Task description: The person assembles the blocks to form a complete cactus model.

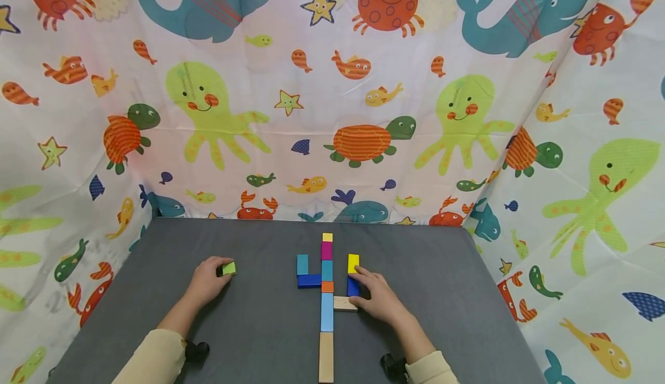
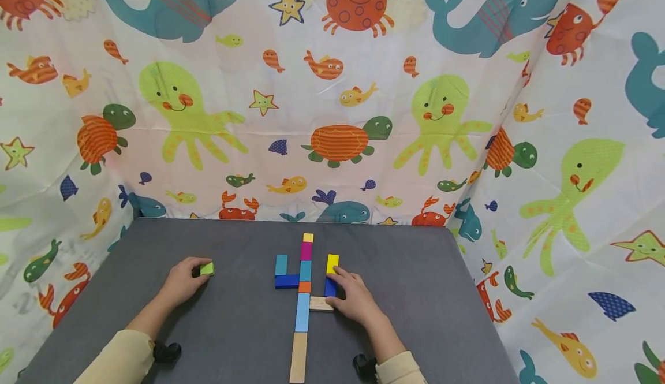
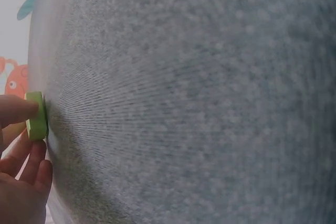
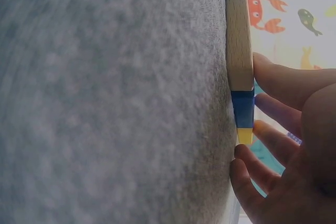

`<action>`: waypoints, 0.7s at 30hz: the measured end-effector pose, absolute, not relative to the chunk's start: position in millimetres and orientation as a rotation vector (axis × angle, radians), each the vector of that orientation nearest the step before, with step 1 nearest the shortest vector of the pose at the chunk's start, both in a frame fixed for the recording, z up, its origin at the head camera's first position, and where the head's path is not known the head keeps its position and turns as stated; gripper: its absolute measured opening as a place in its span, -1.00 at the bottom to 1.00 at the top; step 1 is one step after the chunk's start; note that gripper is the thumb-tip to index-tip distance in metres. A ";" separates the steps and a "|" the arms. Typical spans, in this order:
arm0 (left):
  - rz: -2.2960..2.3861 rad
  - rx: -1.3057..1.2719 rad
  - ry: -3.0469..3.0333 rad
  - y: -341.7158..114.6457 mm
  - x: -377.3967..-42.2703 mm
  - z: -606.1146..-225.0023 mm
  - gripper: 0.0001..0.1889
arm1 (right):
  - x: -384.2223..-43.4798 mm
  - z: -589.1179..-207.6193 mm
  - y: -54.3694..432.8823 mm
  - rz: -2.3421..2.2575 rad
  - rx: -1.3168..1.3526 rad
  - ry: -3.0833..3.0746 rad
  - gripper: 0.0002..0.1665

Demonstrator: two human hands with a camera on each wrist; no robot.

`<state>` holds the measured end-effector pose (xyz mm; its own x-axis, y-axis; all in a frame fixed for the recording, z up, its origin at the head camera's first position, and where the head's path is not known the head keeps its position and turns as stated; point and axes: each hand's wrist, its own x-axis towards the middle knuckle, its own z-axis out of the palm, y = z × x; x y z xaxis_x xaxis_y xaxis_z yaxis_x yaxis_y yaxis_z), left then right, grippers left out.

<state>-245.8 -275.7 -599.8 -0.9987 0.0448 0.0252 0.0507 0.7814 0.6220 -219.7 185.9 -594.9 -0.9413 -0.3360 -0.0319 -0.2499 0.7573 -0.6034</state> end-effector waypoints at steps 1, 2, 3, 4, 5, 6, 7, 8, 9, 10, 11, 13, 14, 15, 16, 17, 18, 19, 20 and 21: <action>-1.033 -0.076 -2.956 -275.4 -246.1 -599.7 -0.58 | -219.3 -594.6 185.6 -0.940 -0.472 2.813 -0.29; -1.034 -0.073 -2.955 -274.9 -246.5 -599.6 -0.58 | -219.1 -594.2 185.4 -0.939 -0.470 2.812 -0.29; -1.037 -0.071 -2.952 -274.4 -247.2 -599.3 -0.58 | -219.0 -593.8 185.2 -0.941 -0.469 2.813 -0.29; -1.038 -0.070 -2.950 -273.7 -247.8 -598.9 -0.58 | -218.7 -593.0 184.9 -0.945 -0.465 2.811 -0.29; -1.038 -0.066 -2.950 -272.6 -248.3 -597.9 -0.58 | -218.4 -592.8 184.7 -0.947 -0.463 2.813 -0.29; -1.043 -0.065 -2.948 -271.5 -249.0 -596.4 -0.58 | -218.2 -592.3 184.6 -0.948 -0.459 2.811 -0.30; -1.044 -0.064 -2.948 -270.4 -249.8 -595.0 -0.57 | -218.2 -592.0 184.4 -0.951 -0.459 2.811 -0.30; -1.047 -0.063 -2.948 -269.3 -250.6 -593.3 -0.57 | -218.3 -591.9 184.2 -0.951 -0.459 2.811 -0.30; -1.047 -0.067 -2.948 -268.3 -251.5 -591.3 -0.57 | -218.3 -591.5 184.1 -0.958 -0.463 2.811 -0.29; -1.048 -0.069 -2.948 -267.0 -252.3 -589.5 -0.57 | -218.3 -591.5 184.0 -0.958 -0.465 2.810 -0.29; -1.049 -0.069 -2.948 -265.8 -253.1 -588.0 -0.57 | -218.4 -591.4 183.8 -0.960 -0.468 2.810 -0.29; -1.054 -0.076 -2.945 -262.9 -254.9 -585.5 -0.58 | -218.5 -591.7 183.9 -0.959 -0.472 2.808 -0.29; -1.055 -0.081 -2.942 -260.9 -255.8 -584.4 -0.58 | -218.6 -592.0 183.9 -0.957 -0.474 2.807 -0.28; -1.058 -0.090 -2.939 -258.7 -256.7 -583.6 -0.59 | -218.8 -592.1 184.0 -0.956 -0.480 2.809 -0.29; -1.065 -0.094 -2.935 -256.2 -257.6 -583.4 -0.59 | -218.9 -592.5 184.3 -0.951 -0.475 2.808 -0.29; -1.071 -0.101 -2.934 -253.6 -258.6 -583.0 -0.58 | -219.2 -592.9 184.5 -0.948 -0.474 2.808 -0.29; -1.076 -0.108 -2.932 -250.6 -259.5 -582.7 -0.58 | -219.5 -593.3 184.7 -0.944 -0.472 2.810 -0.29; -1.079 -0.116 -2.932 -247.5 -260.4 -582.3 -0.58 | -219.4 -593.6 185.0 -0.947 -0.470 2.810 -0.30; -1.080 -0.121 -2.933 -244.4 -261.4 -582.0 -0.58 | -219.4 -594.1 185.2 -0.946 -0.469 2.810 -0.30; -1.085 -0.125 -2.934 -241.3 -262.3 -581.5 -0.58 | -219.4 -594.4 185.4 -0.946 -0.469 2.808 -0.30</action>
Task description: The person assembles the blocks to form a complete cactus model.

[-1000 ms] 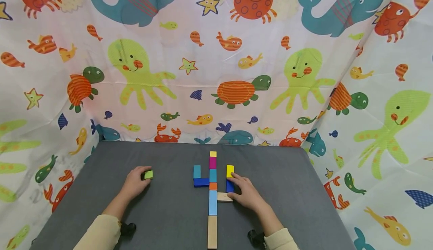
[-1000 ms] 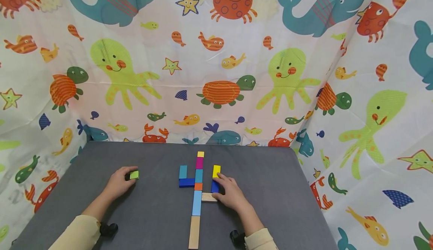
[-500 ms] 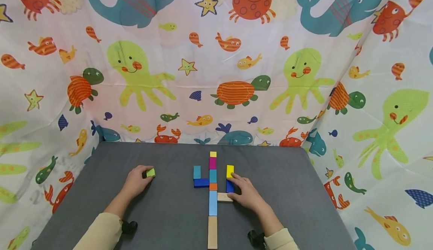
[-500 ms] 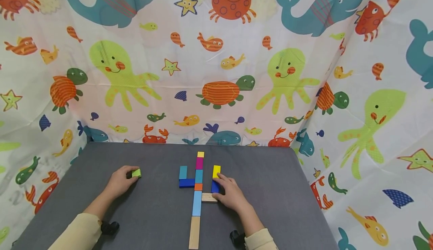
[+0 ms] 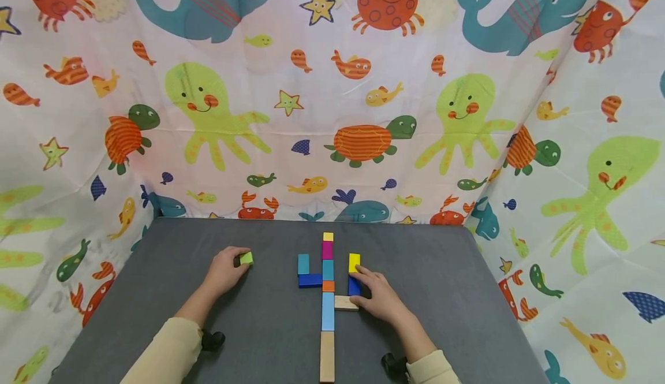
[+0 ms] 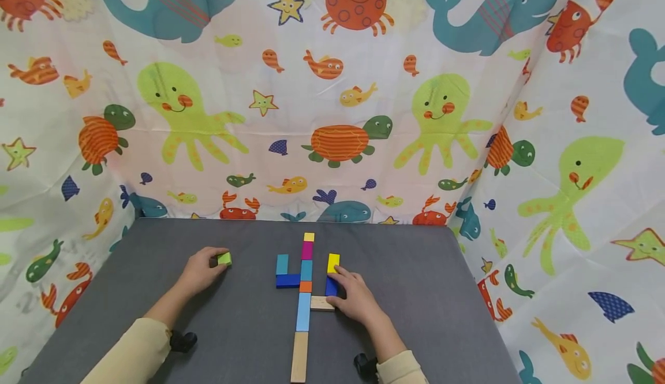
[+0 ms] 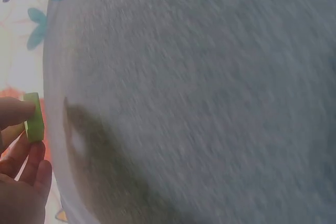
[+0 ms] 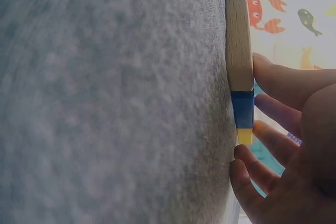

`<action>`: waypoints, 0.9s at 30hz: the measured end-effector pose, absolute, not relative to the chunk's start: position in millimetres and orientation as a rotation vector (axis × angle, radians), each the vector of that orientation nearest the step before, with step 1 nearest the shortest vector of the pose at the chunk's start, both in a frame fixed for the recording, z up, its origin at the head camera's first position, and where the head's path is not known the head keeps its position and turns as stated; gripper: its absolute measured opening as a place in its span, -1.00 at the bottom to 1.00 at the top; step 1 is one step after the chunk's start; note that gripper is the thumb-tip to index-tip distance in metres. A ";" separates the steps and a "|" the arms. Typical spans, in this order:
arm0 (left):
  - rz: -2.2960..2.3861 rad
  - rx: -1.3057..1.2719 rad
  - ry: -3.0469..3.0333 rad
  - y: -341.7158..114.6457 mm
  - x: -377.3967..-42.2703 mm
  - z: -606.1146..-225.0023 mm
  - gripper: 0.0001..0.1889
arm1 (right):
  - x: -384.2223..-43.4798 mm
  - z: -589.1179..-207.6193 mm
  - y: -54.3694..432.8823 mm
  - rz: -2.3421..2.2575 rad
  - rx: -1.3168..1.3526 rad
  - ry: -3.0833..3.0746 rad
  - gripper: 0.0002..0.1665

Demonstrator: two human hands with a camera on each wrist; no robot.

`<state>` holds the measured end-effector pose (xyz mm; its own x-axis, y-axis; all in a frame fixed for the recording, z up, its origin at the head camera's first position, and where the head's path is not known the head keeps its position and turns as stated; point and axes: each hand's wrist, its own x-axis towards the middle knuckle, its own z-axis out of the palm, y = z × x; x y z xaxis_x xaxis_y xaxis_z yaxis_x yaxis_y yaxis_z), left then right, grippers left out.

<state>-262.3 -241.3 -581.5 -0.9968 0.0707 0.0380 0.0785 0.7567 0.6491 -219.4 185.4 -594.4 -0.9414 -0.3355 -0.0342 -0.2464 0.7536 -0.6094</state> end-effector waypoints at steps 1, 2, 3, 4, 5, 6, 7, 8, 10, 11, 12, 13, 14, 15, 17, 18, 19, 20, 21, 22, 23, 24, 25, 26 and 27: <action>-1.085 -0.129 -2.935 -238.6 -263.4 -581.3 -0.58 | -219.4 -594.4 185.5 -0.948 -0.470 2.806 -0.30; -1.081 -0.133 -2.936 -236.1 -264.5 -581.2 -0.58 | -219.5 -594.3 185.5 -0.952 -0.478 2.806 -0.30; -1.077 -0.138 -2.935 -233.7 -265.6 -581.0 -0.58 | -219.4 -594.0 185.5 -0.955 -0.484 2.804 -0.30; -1.073 -0.142 -2.935 -231.5 -267.2 -580.6 -0.58 | -219.2 -593.7 185.5 -0.954 -0.487 2.801 -0.29; -1.072 -0.151 -2.933 -229.4 -268.6 -579.9 -0.58 | -218.9 -593.5 185.5 -0.951 -0.489 2.798 -0.29; -1.072 -0.161 -2.929 -227.5 -270.3 -579.4 -0.58 | -218.7 -593.4 185.4 -0.953 -0.492 2.799 -0.29; -1.065 -0.174 -2.927 -225.9 -272.1 -579.1 -0.58 | -218.6 -593.5 185.4 -0.952 -0.491 2.798 -0.29; -1.068 -0.182 -2.922 -224.0 -273.9 -578.5 -0.58 | -218.7 -593.7 185.4 -0.951 -0.487 2.799 -0.29; -1.068 -0.193 -2.917 -220.5 -277.5 -577.7 -0.58 | -218.8 -594.0 185.4 -0.949 -0.479 2.801 -0.29; -1.064 -0.200 -2.915 -218.9 -279.2 -577.8 -0.59 | -219.0 -594.4 185.4 -0.949 -0.477 2.804 -0.29; -1.059 -0.203 -2.916 -217.3 -280.8 -578.0 -0.59 | -219.3 -594.8 185.4 -0.951 -0.477 2.807 -0.29; -1.055 -0.207 -2.918 -215.8 -282.1 -578.0 -0.59 | -219.2 -594.7 185.3 -0.952 -0.474 2.807 -0.29; -1.057 -0.210 -2.918 -214.2 -283.0 -577.8 -0.59 | -219.1 -594.7 185.2 -0.956 -0.477 2.807 -0.29; -1.057 -0.211 -2.921 -212.6 -283.8 -577.6 -0.58 | -219.0 -594.7 185.2 -0.956 -0.476 2.806 -0.29; -1.055 -0.222 -2.921 -209.3 -285.0 -577.4 -0.59 | -218.9 -594.8 185.1 -0.955 -0.484 2.808 -0.29; -1.059 -0.227 -2.921 -207.3 -285.2 -576.6 -0.59 | -218.8 -594.5 185.1 -0.959 -0.487 2.807 -0.28; -1.064 -0.232 -2.920 -205.4 -285.5 -575.9 -0.59 | -218.7 -594.3 185.0 -0.960 -0.490 2.806 -0.28; -1.067 -0.231 -2.921 -203.3 -285.8 -575.2 -0.59 | -218.8 -594.4 185.1 -0.958 -0.489 2.805 -0.28; -1.061 -0.235 -2.923 -201.1 -285.9 -574.6 -0.59 | -218.8 -594.2 185.0 -0.958 -0.487 2.803 -0.28; -1.057 -0.237 -2.927 -198.8 -286.4 -574.1 -0.59 | -218.9 -593.9 185.0 -0.957 -0.483 2.801 -0.28; -1.055 -0.234 -2.932 -196.4 -286.7 -573.3 -0.59 | -219.0 -593.7 185.0 -0.957 -0.477 2.800 -0.29; -1.056 -0.227 -2.937 -193.8 -287.3 -572.4 -0.59 | -219.1 -593.4 185.0 -0.956 -0.470 2.798 -0.29; -1.056 -0.221 -2.942 -191.1 -288.1 -571.8 -0.59 | -219.2 -593.5 185.0 -0.951 -0.463 2.798 -0.29; -1.053 -0.215 -2.946 -188.2 -289.1 -571.4 -0.59 | -219.5 -593.4 184.9 -0.944 -0.458 2.797 -0.29; -1.049 -0.212 -2.949 -185.2 -290.1 -571.1 -0.59 | -219.7 -593.4 184.9 -0.940 -0.456 2.799 -0.29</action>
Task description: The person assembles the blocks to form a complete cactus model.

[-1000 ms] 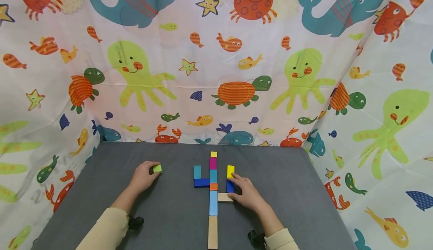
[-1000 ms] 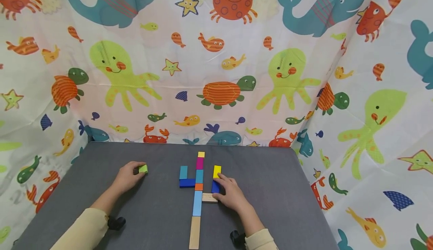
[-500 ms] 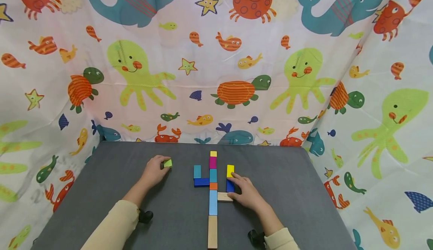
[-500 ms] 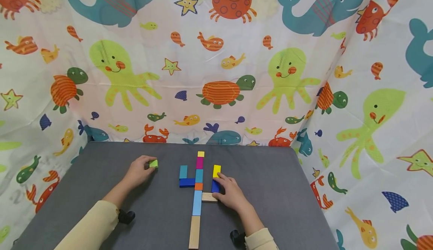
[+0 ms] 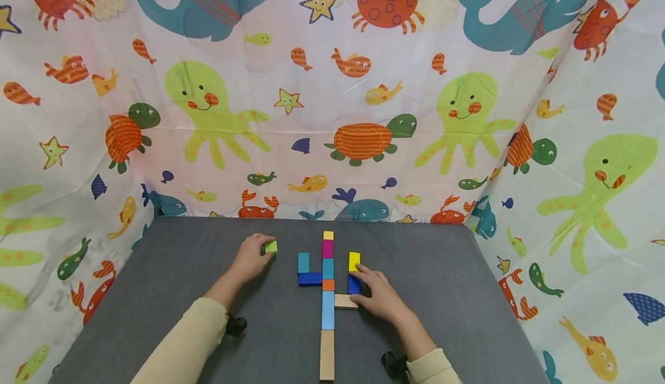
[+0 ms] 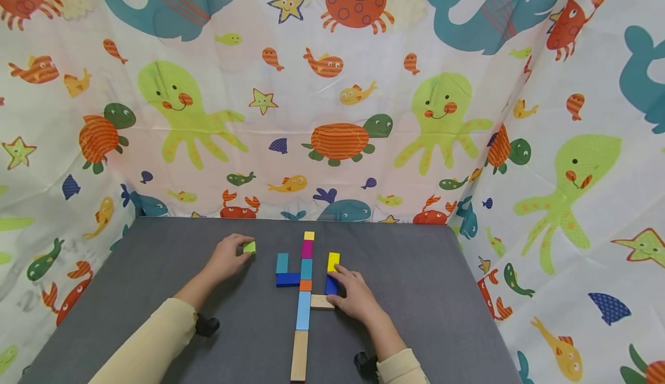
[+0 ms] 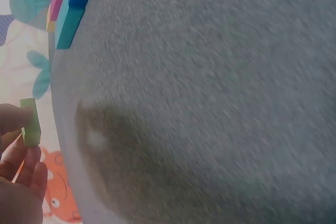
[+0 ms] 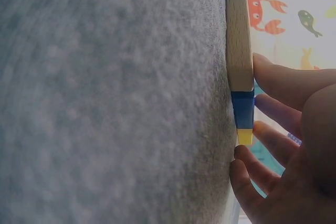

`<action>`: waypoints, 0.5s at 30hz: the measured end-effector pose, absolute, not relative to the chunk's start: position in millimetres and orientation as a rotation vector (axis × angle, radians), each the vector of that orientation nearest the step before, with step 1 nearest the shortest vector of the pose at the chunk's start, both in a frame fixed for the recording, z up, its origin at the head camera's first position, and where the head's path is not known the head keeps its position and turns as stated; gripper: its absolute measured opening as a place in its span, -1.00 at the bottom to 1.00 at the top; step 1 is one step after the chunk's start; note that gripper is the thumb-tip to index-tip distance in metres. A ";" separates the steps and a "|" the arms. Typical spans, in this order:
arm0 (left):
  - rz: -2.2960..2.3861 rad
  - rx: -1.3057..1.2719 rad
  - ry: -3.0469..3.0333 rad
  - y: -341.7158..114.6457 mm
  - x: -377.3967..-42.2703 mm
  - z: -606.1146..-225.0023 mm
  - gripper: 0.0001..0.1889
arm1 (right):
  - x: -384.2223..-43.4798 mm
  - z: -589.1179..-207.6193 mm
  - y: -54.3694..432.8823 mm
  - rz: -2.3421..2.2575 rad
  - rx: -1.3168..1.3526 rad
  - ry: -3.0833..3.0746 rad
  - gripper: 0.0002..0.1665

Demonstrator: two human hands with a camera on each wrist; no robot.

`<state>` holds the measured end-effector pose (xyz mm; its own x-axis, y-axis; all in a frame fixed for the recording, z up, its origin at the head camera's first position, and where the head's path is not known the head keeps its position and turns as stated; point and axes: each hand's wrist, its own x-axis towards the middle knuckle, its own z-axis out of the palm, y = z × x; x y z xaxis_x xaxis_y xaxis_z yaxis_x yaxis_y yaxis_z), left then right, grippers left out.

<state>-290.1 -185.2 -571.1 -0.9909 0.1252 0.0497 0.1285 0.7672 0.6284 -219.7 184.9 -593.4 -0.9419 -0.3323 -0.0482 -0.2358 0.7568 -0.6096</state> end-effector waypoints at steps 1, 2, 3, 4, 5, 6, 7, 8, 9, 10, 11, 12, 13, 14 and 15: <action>-1.050 -0.206 -2.949 -182.1 -291.4 -571.0 -0.59 | -219.9 -593.2 184.9 -0.938 -0.455 2.801 -0.30; -1.053 -0.202 -2.948 -179.0 -292.7 -571.0 -0.59 | -220.2 -593.0 184.9 -0.935 -0.461 2.804 -0.30; -1.054 -0.203 -2.947 -175.7 -293.9 -571.3 -0.59 | -220.4 -593.1 185.1 -0.931 -0.459 2.804 -0.30; -1.058 -0.203 -2.947 -172.5 -295.2 -572.1 -0.59 | -220.6 -593.0 185.3 -0.929 -0.461 2.804 -0.29; -1.063 -0.202 -2.946 -169.2 -296.2 -572.7 -0.59 | -220.6 -593.0 185.4 -0.929 -0.463 2.803 -0.29; -1.065 -0.203 -2.948 -165.9 -296.8 -573.3 -0.59 | -220.6 -593.1 185.6 -0.933 -0.464 2.803 -0.29; -1.068 -0.205 -2.947 -162.8 -297.4 -574.0 -0.60 | -220.4 -592.9 185.8 -0.936 -0.467 2.802 -0.29; -1.071 -0.206 -2.947 -159.5 -297.8 -574.7 -0.60 | -220.4 -593.2 186.0 -0.935 -0.468 2.801 -0.29; -1.071 -0.212 -2.945 -156.4 -298.0 -575.0 -0.60 | -220.4 -593.3 186.0 -0.936 -0.462 2.799 -0.29; -1.075 -0.216 -2.942 -153.9 -298.2 -575.1 -0.61 | -220.3 -593.3 185.9 -0.937 -0.462 2.799 -0.28; -1.075 -0.219 -2.940 -151.6 -298.5 -575.2 -0.61 | -220.3 -593.6 186.0 -0.938 -0.463 2.801 -0.28; -1.073 -0.225 -2.937 -149.7 -299.2 -576.0 -0.62 | -220.3 -593.6 185.9 -0.939 -0.463 2.801 -0.29; -1.076 -0.229 -2.931 -148.1 -300.0 -576.5 -0.62 | -220.3 -593.6 185.8 -0.938 -0.466 2.801 -0.29; -1.079 -0.234 -2.929 -146.8 -300.8 -577.0 -0.62 | -220.4 -593.5 185.6 -0.938 -0.466 2.801 -0.29; -1.078 -0.240 -2.926 -145.7 -301.9 -577.3 -0.62 | -220.4 -593.1 185.5 -0.939 -0.469 2.801 -0.29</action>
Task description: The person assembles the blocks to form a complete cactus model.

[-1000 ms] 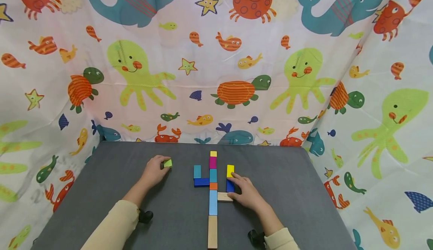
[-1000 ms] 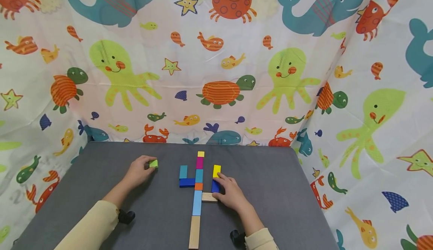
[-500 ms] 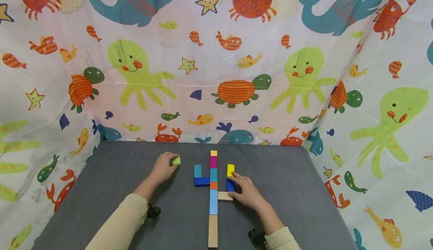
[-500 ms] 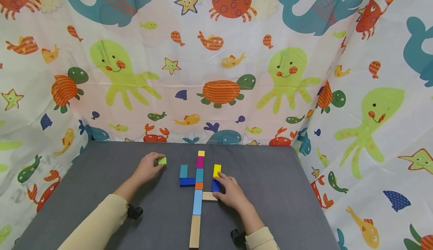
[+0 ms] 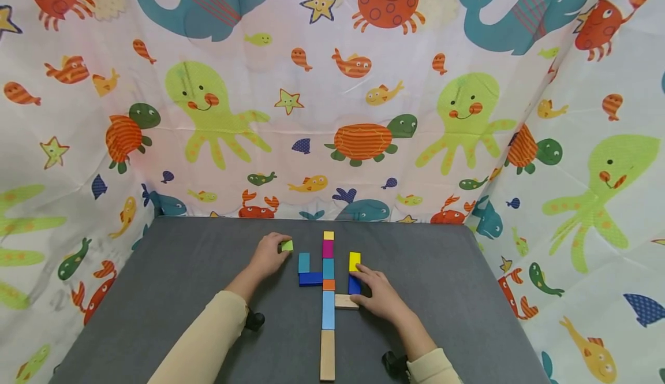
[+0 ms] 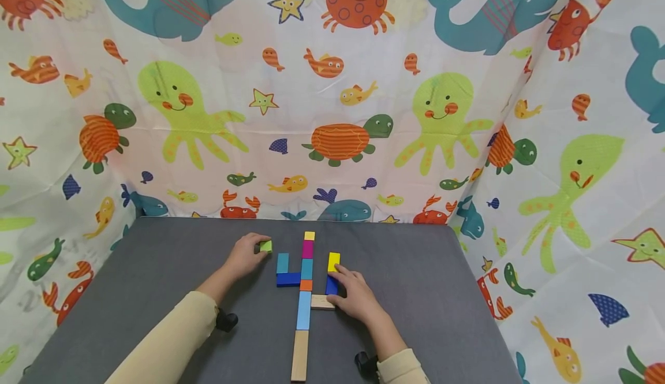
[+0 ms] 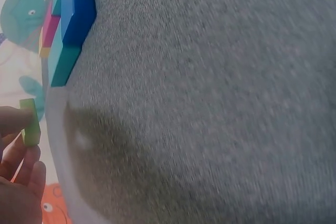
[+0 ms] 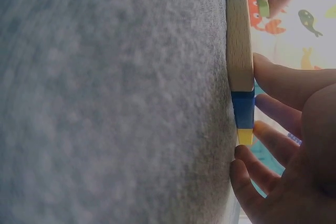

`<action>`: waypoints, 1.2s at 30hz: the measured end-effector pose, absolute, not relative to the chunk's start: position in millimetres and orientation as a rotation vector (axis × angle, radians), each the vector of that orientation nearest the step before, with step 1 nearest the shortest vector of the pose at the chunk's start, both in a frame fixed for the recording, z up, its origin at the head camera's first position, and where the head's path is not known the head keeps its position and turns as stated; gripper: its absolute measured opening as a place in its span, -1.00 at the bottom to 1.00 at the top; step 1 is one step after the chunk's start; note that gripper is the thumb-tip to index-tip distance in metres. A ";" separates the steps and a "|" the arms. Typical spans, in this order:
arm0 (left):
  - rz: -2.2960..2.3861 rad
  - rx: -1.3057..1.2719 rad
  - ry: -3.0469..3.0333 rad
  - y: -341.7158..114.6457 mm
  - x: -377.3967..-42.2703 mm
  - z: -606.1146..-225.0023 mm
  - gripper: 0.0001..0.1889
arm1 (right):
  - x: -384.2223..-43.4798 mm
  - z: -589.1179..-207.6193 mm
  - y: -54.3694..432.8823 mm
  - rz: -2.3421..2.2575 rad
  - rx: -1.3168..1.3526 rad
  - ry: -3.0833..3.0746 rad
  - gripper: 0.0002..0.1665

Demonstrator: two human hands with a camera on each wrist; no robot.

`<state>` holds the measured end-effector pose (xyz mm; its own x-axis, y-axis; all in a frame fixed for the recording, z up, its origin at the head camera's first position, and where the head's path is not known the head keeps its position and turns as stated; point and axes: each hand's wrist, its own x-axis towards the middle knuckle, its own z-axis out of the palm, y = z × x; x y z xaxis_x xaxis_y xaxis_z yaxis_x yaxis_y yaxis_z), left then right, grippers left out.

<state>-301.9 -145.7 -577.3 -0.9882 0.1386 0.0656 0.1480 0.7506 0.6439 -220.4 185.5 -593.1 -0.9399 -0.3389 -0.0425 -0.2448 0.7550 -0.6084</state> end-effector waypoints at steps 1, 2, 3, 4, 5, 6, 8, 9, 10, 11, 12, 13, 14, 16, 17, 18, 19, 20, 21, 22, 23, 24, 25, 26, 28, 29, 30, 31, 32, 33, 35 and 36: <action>-1.077 -0.244 -2.926 -144.2 -303.1 -578.3 -0.62 | -220.2 -593.1 185.8 -0.941 -0.470 2.801 -0.29; -1.076 -0.244 -2.928 -142.5 -304.2 -579.4 -0.62 | -220.0 -593.1 186.1 -0.944 -0.471 2.800 -0.29; -1.074 -0.243 -2.931 -140.8 -305.2 -580.2 -0.62 | -219.9 -593.0 186.2 -0.943 -0.471 2.799 -0.28; -1.069 -0.242 -2.934 -138.9 -305.9 -580.4 -0.61 | -219.8 -592.9 186.3 -0.944 -0.474 2.801 -0.28; -1.066 -0.242 -2.935 -137.1 -306.6 -580.7 -0.62 | -219.7 -592.9 186.4 -0.944 -0.476 2.803 -0.28; -1.067 -0.239 -2.936 -135.2 -307.0 -580.7 -0.62 | -219.8 -593.0 186.5 -0.944 -0.480 2.807 -0.28; -1.084 -0.227 -2.941 -131.0 -307.1 -580.4 -0.62 | -219.6 -593.8 186.7 -0.943 -0.483 2.807 -0.27; -1.087 -0.227 -2.940 -129.1 -307.4 -580.2 -0.62 | -219.5 -594.0 186.7 -0.940 -0.485 2.807 -0.27; -1.092 -0.228 -2.940 -127.1 -307.6 -580.0 -0.63 | -219.3 -594.3 186.8 -0.941 -0.486 2.806 -0.28; -1.095 -0.230 -2.941 -125.2 -307.8 -579.8 -0.63 | -219.2 -594.7 187.0 -0.938 -0.485 2.804 -0.28; -1.098 -0.231 -2.943 -123.2 -308.3 -579.8 -0.64 | -219.0 -595.1 187.1 -0.938 -0.483 2.803 -0.28; -1.097 -0.232 -2.947 -121.5 -308.8 -579.7 -0.64 | -218.8 -595.4 187.4 -0.937 -0.479 2.801 -0.28; -1.090 -0.235 -2.950 -120.0 -309.8 -580.0 -0.64 | -218.8 -595.5 187.5 -0.938 -0.477 2.802 -0.29; -1.079 -0.234 -2.957 -117.4 -311.4 -580.5 -0.65 | -219.0 -595.5 187.6 -0.931 -0.475 2.804 -0.28; -1.071 -0.233 -2.959 -116.3 -312.1 -581.0 -0.65 | -219.0 -595.1 187.6 -0.929 -0.475 2.805 -0.28; -1.066 -0.231 -2.960 -115.1 -312.7 -581.5 -0.65 | -219.1 -594.6 187.5 -0.932 -0.476 2.806 -0.29; -1.067 -0.223 -2.962 -114.0 -313.3 -582.1 -0.65 | -219.2 -594.1 187.4 -0.934 -0.476 2.805 -0.29; -1.066 -0.215 -2.963 -112.8 -313.8 -582.7 -0.65 | -219.2 -593.5 187.2 -0.936 -0.476 2.803 -0.29; -1.072 -0.206 -2.963 -111.5 -314.0 -583.1 -0.65 | -219.2 -593.1 187.0 -0.936 -0.475 2.802 -0.29; -1.072 -0.200 -2.964 -110.2 -314.6 -583.6 -0.65 | -219.3 -592.7 186.9 -0.935 -0.475 2.801 -0.28; -1.074 -0.196 -2.965 -108.8 -315.2 -584.1 -0.65 | -219.3 -592.2 186.8 -0.935 -0.474 2.802 -0.28; -1.075 -0.189 -2.967 -107.5 -315.9 -584.5 -0.65 | -219.4 -592.1 186.8 -0.936 -0.472 2.801 -0.28; -1.076 -0.183 -2.971 -106.3 -316.8 -584.9 -0.65 | -219.3 -592.1 186.9 -0.935 -0.472 2.802 -0.28; -1.067 -0.182 -2.975 -105.4 -317.4 -585.3 -0.65 | -219.2 -591.9 186.9 -0.936 -0.470 2.801 -0.28; -1.065 -0.180 -2.984 -103.6 -318.6 -585.6 -0.65 | -218.8 -591.9 187.2 -0.938 -0.473 2.801 -0.28; -1.062 -0.179 -2.989 -103.0 -319.1 -585.6 -0.65 | -218.5 -591.8 187.4 -0.948 -0.474 2.799 -0.28; -1.060 -0.179 -2.994 -102.4 -319.4 -585.5 -0.65 | -218.4 -591.9 187.7 -0.956 -0.476 2.795 -0.28; -1.063 -0.177 -2.998 -102.0 -319.4 -585.1 -0.65 | -218.2 -591.9 187.8 -0.960 -0.480 2.794 -0.27; -1.065 -0.177 -3.003 -101.5 -319.4 -584.8 -0.65 | -218.2 -592.1 188.1 -0.964 -0.481 2.792 -0.27; -1.070 -0.176 -3.007 -101.3 -319.6 -584.5 -0.65 | -218.3 -592.3 188.3 -0.965 -0.485 2.791 -0.27; -1.068 -0.183 -3.013 -101.4 -319.9 -583.8 -0.65 | -218.6 -592.5 188.6 -0.970 -0.486 2.790 -0.27; -1.072 -0.189 -3.015 -101.4 -320.0 -583.5 -0.65 | -218.8 -592.5 188.7 -0.970 -0.486 2.791 -0.27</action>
